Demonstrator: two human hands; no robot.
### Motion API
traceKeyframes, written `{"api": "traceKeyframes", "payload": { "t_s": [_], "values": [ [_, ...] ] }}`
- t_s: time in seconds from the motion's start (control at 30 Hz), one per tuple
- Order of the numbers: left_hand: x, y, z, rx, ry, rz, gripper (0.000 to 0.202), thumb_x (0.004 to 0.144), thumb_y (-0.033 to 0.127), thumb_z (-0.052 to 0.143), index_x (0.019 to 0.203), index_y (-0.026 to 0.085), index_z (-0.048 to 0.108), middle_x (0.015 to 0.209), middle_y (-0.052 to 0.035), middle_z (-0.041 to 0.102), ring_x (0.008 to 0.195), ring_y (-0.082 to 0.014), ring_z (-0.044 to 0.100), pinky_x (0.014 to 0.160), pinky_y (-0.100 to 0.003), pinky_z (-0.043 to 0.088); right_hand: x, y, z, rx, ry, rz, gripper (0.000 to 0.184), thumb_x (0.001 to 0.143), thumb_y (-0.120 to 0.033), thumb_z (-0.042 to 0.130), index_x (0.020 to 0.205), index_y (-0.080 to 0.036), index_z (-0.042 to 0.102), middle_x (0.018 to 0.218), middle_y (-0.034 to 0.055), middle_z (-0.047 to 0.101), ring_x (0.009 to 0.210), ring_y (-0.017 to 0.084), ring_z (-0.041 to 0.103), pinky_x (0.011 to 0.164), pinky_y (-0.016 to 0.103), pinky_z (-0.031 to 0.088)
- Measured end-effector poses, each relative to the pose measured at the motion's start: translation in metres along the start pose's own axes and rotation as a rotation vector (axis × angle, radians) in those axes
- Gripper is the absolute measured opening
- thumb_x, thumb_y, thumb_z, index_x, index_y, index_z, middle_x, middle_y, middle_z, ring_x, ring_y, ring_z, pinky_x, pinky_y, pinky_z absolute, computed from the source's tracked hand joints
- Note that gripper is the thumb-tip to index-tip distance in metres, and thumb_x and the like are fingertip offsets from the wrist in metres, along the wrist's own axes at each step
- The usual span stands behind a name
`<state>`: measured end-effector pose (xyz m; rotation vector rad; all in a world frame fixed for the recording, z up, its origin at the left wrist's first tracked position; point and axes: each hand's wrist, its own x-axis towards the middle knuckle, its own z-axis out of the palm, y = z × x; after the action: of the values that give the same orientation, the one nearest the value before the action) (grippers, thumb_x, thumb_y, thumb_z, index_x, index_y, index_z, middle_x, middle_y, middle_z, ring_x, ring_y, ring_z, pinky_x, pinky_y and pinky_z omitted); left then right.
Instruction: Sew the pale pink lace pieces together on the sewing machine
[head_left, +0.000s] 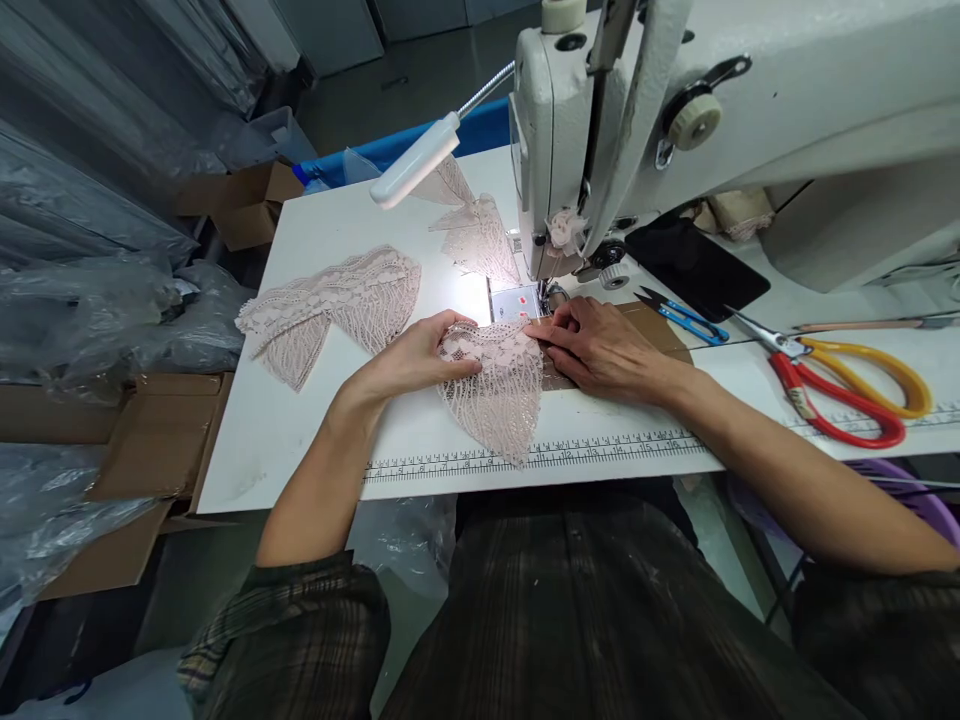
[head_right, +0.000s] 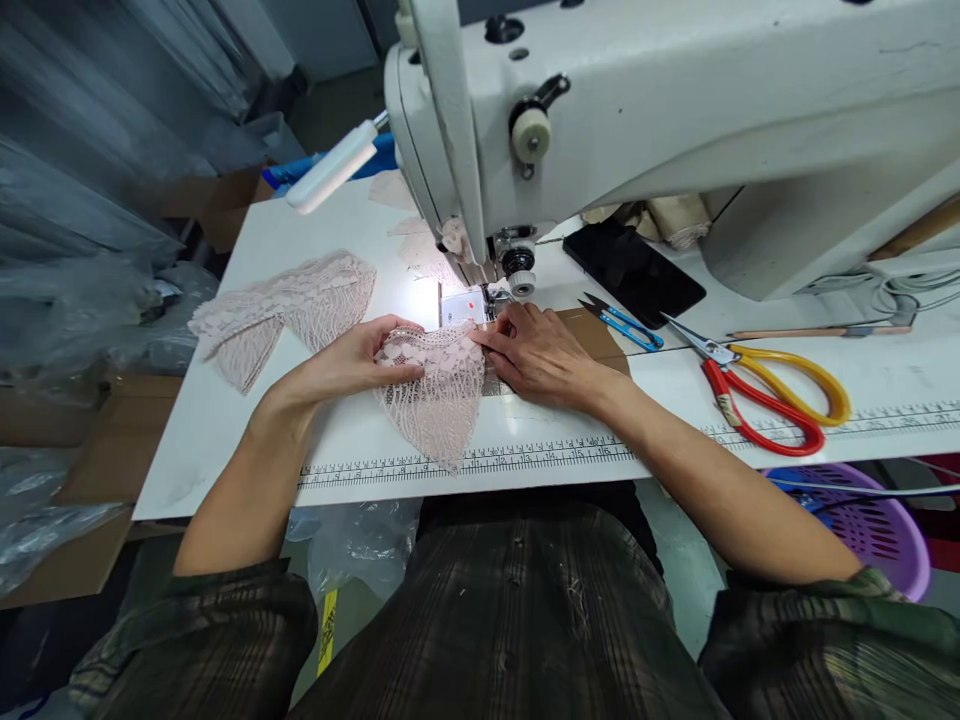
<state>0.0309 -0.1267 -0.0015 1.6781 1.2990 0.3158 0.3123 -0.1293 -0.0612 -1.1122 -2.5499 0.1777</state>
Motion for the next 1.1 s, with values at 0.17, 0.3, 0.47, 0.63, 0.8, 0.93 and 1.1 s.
{"api": "traceKeyframes", "payload": {
  "t_s": [0.17, 0.3, 0.47, 0.63, 0.8, 0.93, 1.1],
  "values": [
    [0.0, 0.003, -0.001, 0.031, 0.016, 0.01, 0.052, 0.079, 0.038, 0.078, 0.124, 0.017, 0.062, 0.113, -0.0081, 0.07, 0.095, -0.0187, 0.067, 0.073, -0.028, 0.054, -0.006, 0.004, -0.001, 0.137, 0.056, 0.004, 0.047, 0.107, -0.041, 0.034, 0.142, -0.029, 0.062, 0.114, 0.0129, 0.058, 0.104, 0.023, 0.054, 0.095, 0.044, 0.049],
    [0.0, 0.003, -0.002, 0.044, 0.012, 0.006, 0.053, 0.078, 0.038, 0.079, 0.124, 0.017, 0.062, 0.106, -0.0061, 0.069, 0.09, -0.0179, 0.066, 0.072, -0.028, 0.054, -0.008, 0.005, 0.001, 0.124, 0.069, -0.044, 0.047, 0.107, -0.04, 0.035, 0.144, -0.031, 0.063, 0.116, 0.0127, 0.059, 0.105, 0.024, 0.055, 0.094, 0.047, 0.05],
    [0.0, 0.001, -0.002, 0.104, 0.017, 0.011, 0.058, 0.079, 0.042, 0.079, 0.129, 0.017, 0.061, 0.098, -0.0047, 0.067, 0.084, -0.0176, 0.064, 0.068, -0.029, 0.052, -0.009, 0.001, 0.002, 0.044, 0.034, -0.035, 0.044, 0.106, -0.035, 0.038, 0.137, -0.031, 0.068, 0.121, 0.0139, 0.059, 0.108, 0.028, 0.054, 0.092, 0.05, 0.049],
    [-0.003, 0.0, -0.002, 0.172, 0.025, 0.028, 0.058, 0.082, 0.041, 0.077, 0.132, 0.02, 0.059, 0.101, -0.0047, 0.069, 0.086, -0.0189, 0.065, 0.068, -0.029, 0.05, -0.015, 0.001, -0.003, 0.124, 0.055, -0.046, 0.044, 0.106, -0.038, 0.041, 0.141, -0.031, 0.066, 0.123, 0.0131, 0.06, 0.112, 0.027, 0.055, 0.097, 0.051, 0.05],
    [-0.004, 0.002, -0.003, 0.151, -0.005, 0.025, 0.055, 0.082, 0.041, 0.075, 0.13, 0.019, 0.059, 0.103, -0.0047, 0.07, 0.087, -0.0192, 0.065, 0.07, -0.029, 0.049, -0.021, 0.003, -0.01, 0.138, 0.019, -0.146, 0.038, 0.104, -0.037, 0.047, 0.134, -0.035, 0.071, 0.124, 0.0111, 0.06, 0.113, 0.028, 0.055, 0.095, 0.053, 0.05],
    [-0.002, 0.002, -0.005, 0.137, -0.01, 0.018, 0.056, 0.08, 0.041, 0.076, 0.129, 0.02, 0.059, 0.103, -0.0036, 0.07, 0.088, -0.0193, 0.065, 0.071, -0.029, 0.049, -0.021, 0.002, -0.011, 0.093, -0.001, -0.153, 0.038, 0.103, -0.033, 0.048, 0.132, -0.034, 0.073, 0.125, 0.0128, 0.059, 0.115, 0.03, 0.054, 0.096, 0.054, 0.049],
    [-0.001, -0.004, -0.004, 0.125, -0.001, 0.03, 0.059, 0.081, 0.045, 0.077, 0.132, 0.022, 0.058, 0.106, -0.0041, 0.07, 0.091, -0.0205, 0.066, 0.073, -0.03, 0.05, -0.021, -0.001, -0.012, 0.105, -0.034, -0.129, 0.039, 0.103, -0.034, 0.048, 0.134, -0.036, 0.072, 0.123, 0.0128, 0.059, 0.117, 0.031, 0.054, 0.097, 0.054, 0.048]
  ]
}}
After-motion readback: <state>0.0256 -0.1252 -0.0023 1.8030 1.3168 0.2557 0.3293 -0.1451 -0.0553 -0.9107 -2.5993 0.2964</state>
